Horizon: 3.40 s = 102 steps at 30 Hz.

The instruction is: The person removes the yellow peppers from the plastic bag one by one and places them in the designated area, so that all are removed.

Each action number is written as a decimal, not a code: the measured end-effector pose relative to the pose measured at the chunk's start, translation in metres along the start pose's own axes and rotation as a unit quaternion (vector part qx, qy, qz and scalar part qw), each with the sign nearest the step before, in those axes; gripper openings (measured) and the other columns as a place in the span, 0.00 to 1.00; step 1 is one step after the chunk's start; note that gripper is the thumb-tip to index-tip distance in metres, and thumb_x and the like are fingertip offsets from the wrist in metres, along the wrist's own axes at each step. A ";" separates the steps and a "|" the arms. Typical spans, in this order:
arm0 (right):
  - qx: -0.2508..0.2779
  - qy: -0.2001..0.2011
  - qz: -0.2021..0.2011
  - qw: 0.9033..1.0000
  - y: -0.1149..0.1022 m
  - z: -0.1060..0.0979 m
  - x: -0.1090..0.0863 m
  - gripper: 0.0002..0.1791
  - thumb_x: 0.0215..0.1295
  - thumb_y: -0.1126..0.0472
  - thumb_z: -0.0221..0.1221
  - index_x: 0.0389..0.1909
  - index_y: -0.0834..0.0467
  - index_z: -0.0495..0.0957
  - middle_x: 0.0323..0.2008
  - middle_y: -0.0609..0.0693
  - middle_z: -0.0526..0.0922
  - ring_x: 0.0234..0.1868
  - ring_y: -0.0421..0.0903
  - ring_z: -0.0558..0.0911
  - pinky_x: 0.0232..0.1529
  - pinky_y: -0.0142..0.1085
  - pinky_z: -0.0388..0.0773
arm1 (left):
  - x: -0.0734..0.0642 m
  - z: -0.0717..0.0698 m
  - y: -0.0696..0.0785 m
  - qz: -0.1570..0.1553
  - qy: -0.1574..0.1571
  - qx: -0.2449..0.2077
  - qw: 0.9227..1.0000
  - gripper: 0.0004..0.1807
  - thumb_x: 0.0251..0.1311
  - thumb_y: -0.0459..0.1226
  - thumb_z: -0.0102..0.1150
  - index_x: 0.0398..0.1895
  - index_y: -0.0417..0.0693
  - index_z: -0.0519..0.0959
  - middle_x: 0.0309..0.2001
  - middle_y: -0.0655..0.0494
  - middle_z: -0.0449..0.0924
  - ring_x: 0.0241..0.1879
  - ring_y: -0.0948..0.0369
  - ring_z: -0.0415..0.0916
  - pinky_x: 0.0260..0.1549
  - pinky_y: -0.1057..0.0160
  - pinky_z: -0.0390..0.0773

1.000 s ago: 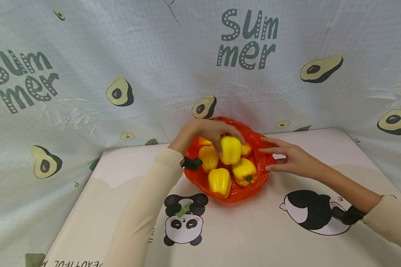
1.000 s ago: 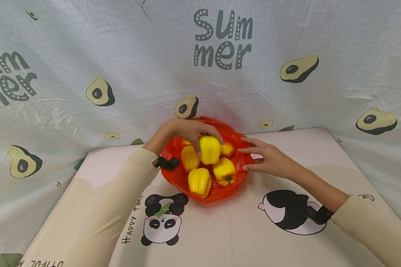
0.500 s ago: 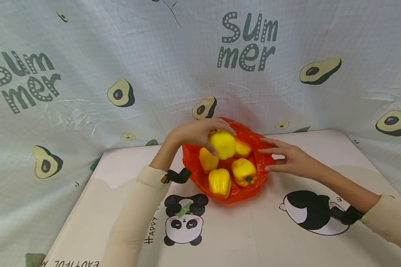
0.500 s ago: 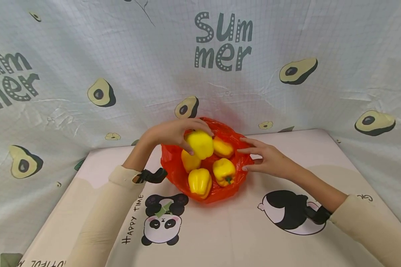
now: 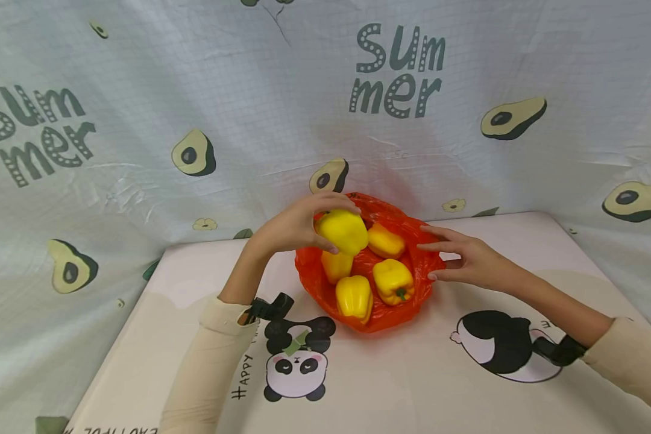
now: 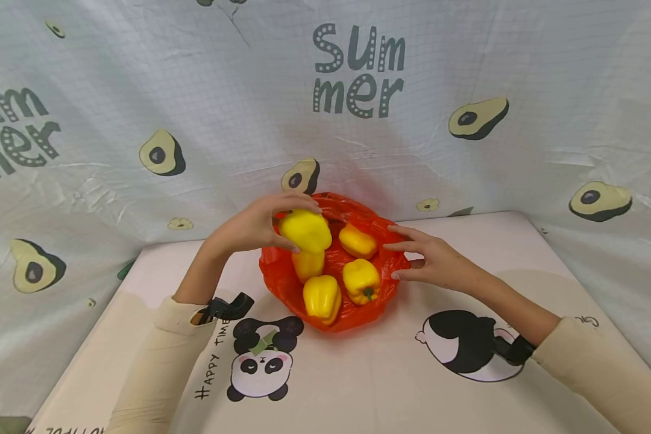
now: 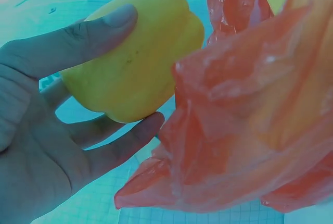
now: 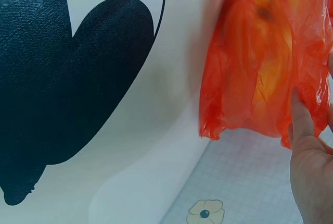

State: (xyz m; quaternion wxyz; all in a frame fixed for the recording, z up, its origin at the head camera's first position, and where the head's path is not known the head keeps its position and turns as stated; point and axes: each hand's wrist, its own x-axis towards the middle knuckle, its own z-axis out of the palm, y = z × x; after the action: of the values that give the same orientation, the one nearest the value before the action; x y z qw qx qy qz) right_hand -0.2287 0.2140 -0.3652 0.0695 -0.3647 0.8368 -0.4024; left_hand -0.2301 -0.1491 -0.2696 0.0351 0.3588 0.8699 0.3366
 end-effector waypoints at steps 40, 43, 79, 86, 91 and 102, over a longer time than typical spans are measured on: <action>-0.008 0.007 -0.006 1.000 -0.004 0.002 0.001 0.32 0.56 0.65 0.73 0.63 0.67 0.77 0.75 0.64 0.61 0.70 0.69 0.66 0.48 0.44 0.84 | -0.094 0.019 -0.048 -0.138 0.071 -0.134 0.979 0.37 0.51 0.37 0.79 0.67 0.61 0.75 0.68 0.59 0.71 0.62 0.50 0.72 0.56 0.48 0.80; -0.007 0.009 -0.008 1.000 -0.005 0.002 0.001 0.32 0.56 0.64 0.73 0.63 0.67 0.77 0.75 0.64 0.61 0.70 0.69 0.66 0.48 0.43 0.84 | -0.100 0.016 -0.045 -0.126 0.082 -0.141 0.979 0.38 0.52 0.36 0.78 0.68 0.59 0.74 0.70 0.58 0.69 0.65 0.50 0.70 0.59 0.46 0.78; -0.020 0.004 -0.003 1.000 -0.003 0.003 0.000 0.32 0.57 0.62 0.73 0.63 0.65 0.78 0.75 0.63 0.61 0.71 0.68 0.66 0.49 0.47 0.84 | -0.171 -0.013 -0.052 -0.168 0.210 -0.076 0.960 0.41 0.54 0.30 0.75 0.71 0.51 0.66 0.69 0.47 0.64 0.57 0.44 0.72 0.50 0.76 0.77; -0.014 0.003 -0.001 1.000 -0.003 0.003 0.000 0.32 0.57 0.62 0.73 0.63 0.65 0.78 0.75 0.63 0.61 0.71 0.68 0.65 0.49 0.47 0.83 | -0.176 -0.014 -0.055 -0.177 0.215 -0.074 0.958 0.42 0.55 0.30 0.75 0.72 0.51 0.66 0.71 0.46 0.62 0.56 0.44 0.72 0.49 0.76 0.78; -0.016 0.003 0.004 1.000 -0.002 0.004 0.000 0.32 0.57 0.62 0.74 0.63 0.65 0.78 0.75 0.62 0.61 0.71 0.68 0.66 0.50 0.44 0.83 | -0.180 -0.017 -0.057 -0.182 0.219 -0.078 0.955 0.43 0.55 0.31 0.75 0.73 0.52 0.65 0.71 0.46 0.61 0.56 0.45 0.72 0.48 0.76 0.78; -0.016 0.004 -0.012 1.000 -0.001 0.005 0.000 0.32 0.57 0.62 0.73 0.63 0.65 0.78 0.75 0.64 0.61 0.70 0.68 0.66 0.49 0.43 0.84 | -0.188 -0.022 -0.069 -0.172 0.231 -0.068 0.955 0.43 0.56 0.26 0.72 0.74 0.47 0.63 0.71 0.46 0.60 0.54 0.58 0.71 0.48 0.76 0.79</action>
State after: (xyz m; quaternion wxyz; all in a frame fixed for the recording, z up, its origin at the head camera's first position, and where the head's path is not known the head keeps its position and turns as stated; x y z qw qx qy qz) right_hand -0.2264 0.2103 -0.3680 0.0554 -0.3739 0.8392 -0.3910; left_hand -0.1388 -0.3191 -0.3287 -0.0854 0.1129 0.8777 0.4578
